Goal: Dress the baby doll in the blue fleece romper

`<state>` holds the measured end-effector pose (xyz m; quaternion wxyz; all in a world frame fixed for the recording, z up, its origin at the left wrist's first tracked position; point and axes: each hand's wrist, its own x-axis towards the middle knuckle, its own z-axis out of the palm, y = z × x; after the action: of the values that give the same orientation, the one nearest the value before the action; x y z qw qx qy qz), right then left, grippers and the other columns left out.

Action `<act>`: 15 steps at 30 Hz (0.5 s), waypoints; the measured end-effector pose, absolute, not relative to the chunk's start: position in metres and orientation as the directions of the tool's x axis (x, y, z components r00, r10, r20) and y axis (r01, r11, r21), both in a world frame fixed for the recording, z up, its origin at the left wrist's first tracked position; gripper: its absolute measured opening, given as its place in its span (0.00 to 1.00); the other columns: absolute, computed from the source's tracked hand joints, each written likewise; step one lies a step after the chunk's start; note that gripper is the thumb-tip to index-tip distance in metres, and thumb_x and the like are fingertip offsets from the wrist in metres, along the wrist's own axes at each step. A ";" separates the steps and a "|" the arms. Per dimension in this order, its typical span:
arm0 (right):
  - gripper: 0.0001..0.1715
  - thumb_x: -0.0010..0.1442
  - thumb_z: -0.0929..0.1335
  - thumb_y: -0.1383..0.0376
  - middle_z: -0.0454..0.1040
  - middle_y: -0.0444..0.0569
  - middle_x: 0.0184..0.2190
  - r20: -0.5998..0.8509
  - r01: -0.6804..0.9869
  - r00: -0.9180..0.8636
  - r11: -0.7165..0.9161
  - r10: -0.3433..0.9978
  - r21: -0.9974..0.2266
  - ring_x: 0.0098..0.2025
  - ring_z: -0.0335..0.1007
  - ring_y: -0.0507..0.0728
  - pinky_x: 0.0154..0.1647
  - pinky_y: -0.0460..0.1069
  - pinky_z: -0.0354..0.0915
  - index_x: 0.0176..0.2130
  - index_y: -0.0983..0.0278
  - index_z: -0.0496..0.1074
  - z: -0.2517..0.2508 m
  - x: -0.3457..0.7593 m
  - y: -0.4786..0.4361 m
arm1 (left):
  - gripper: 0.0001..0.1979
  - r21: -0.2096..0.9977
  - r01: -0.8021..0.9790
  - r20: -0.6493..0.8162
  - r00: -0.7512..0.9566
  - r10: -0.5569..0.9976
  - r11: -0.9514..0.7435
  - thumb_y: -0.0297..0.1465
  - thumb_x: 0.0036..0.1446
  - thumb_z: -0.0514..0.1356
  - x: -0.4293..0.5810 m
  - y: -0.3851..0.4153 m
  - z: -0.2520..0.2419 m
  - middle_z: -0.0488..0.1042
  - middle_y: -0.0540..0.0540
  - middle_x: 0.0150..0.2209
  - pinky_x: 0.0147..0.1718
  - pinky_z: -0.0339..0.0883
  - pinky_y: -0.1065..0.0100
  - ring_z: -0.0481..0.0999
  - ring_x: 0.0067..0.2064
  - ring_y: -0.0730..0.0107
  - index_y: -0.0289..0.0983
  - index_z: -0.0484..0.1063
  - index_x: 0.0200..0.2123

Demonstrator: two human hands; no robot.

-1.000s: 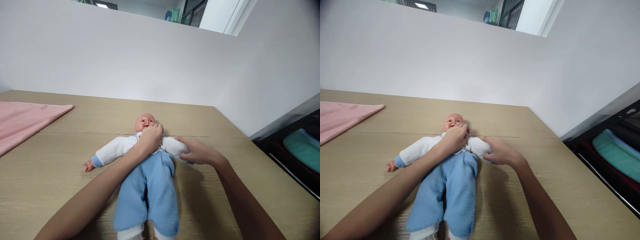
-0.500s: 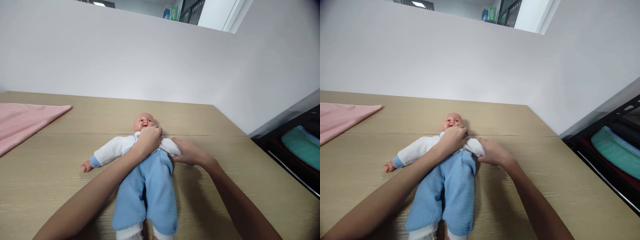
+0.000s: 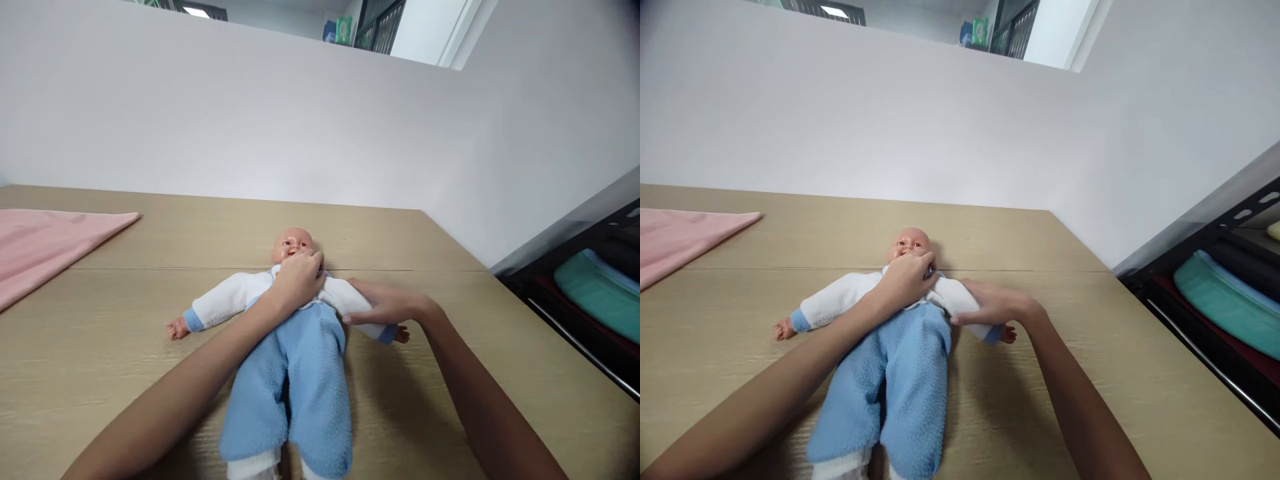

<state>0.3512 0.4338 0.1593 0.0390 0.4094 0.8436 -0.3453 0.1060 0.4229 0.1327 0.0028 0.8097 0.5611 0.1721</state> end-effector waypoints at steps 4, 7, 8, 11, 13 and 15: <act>0.37 0.72 0.64 0.39 0.77 0.50 0.66 -0.282 0.634 -0.671 0.334 0.686 -0.698 0.66 0.73 0.70 0.68 0.62 0.68 0.70 0.53 0.69 0.141 0.351 0.448 | 0.08 0.240 0.880 0.288 0.338 0.896 -0.409 0.34 0.73 0.60 0.107 0.422 0.134 0.84 0.36 0.45 0.48 0.72 0.57 0.83 0.51 0.49 0.36 0.77 0.43; 0.31 0.74 0.62 0.40 0.80 0.51 0.61 -0.160 0.525 -0.620 0.255 0.768 -0.812 0.66 0.72 0.69 0.73 0.64 0.60 0.58 0.56 0.79 0.116 0.346 0.459 | 0.10 0.279 0.852 0.310 0.357 0.881 -0.444 0.34 0.75 0.57 0.103 0.423 0.138 0.83 0.37 0.45 0.48 0.71 0.59 0.82 0.50 0.53 0.37 0.76 0.43; 0.29 0.74 0.63 0.41 0.82 0.52 0.57 -0.123 0.487 -0.603 0.241 0.788 -0.839 0.63 0.73 0.69 0.71 0.64 0.62 0.53 0.58 0.81 0.107 0.343 0.462 | 0.10 0.306 0.828 0.328 0.372 0.868 -0.470 0.34 0.75 0.56 0.099 0.423 0.140 0.83 0.39 0.44 0.48 0.71 0.59 0.82 0.49 0.54 0.37 0.75 0.42; 0.22 0.71 0.67 0.47 0.82 0.52 0.52 -0.072 0.409 -0.579 0.213 0.812 -0.888 0.58 0.74 0.66 0.66 0.62 0.65 0.49 0.60 0.79 0.086 0.334 0.469 | 0.11 0.464 0.653 0.400 0.448 0.799 -0.598 0.38 0.75 0.56 0.076 0.423 0.147 0.81 0.42 0.43 0.49 0.72 0.59 0.81 0.47 0.57 0.39 0.74 0.43; 0.19 0.68 0.68 0.53 0.81 0.51 0.55 -0.064 0.372 -0.571 0.188 0.818 -0.909 0.60 0.73 0.64 0.66 0.59 0.65 0.53 0.59 0.77 0.078 0.328 0.471 | 0.13 0.586 0.498 0.419 0.488 0.765 -0.639 0.41 0.75 0.56 0.049 0.422 0.151 0.80 0.42 0.46 0.51 0.73 0.59 0.80 0.50 0.58 0.39 0.75 0.45; 0.20 0.65 0.68 0.57 0.79 0.49 0.58 -0.058 0.333 -0.559 0.160 0.827 -0.929 0.61 0.72 0.62 0.67 0.57 0.64 0.55 0.58 0.76 0.072 0.321 0.474 | 0.15 0.674 0.431 0.406 0.463 0.788 -0.600 0.44 0.75 0.56 0.017 0.422 0.153 0.79 0.42 0.51 0.54 0.72 0.58 0.79 0.53 0.58 0.40 0.75 0.49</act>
<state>0.3214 0.4739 0.0723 -0.2429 0.4019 0.7219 -0.5083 0.0168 0.4222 0.1532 0.2475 0.8187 0.3722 0.3604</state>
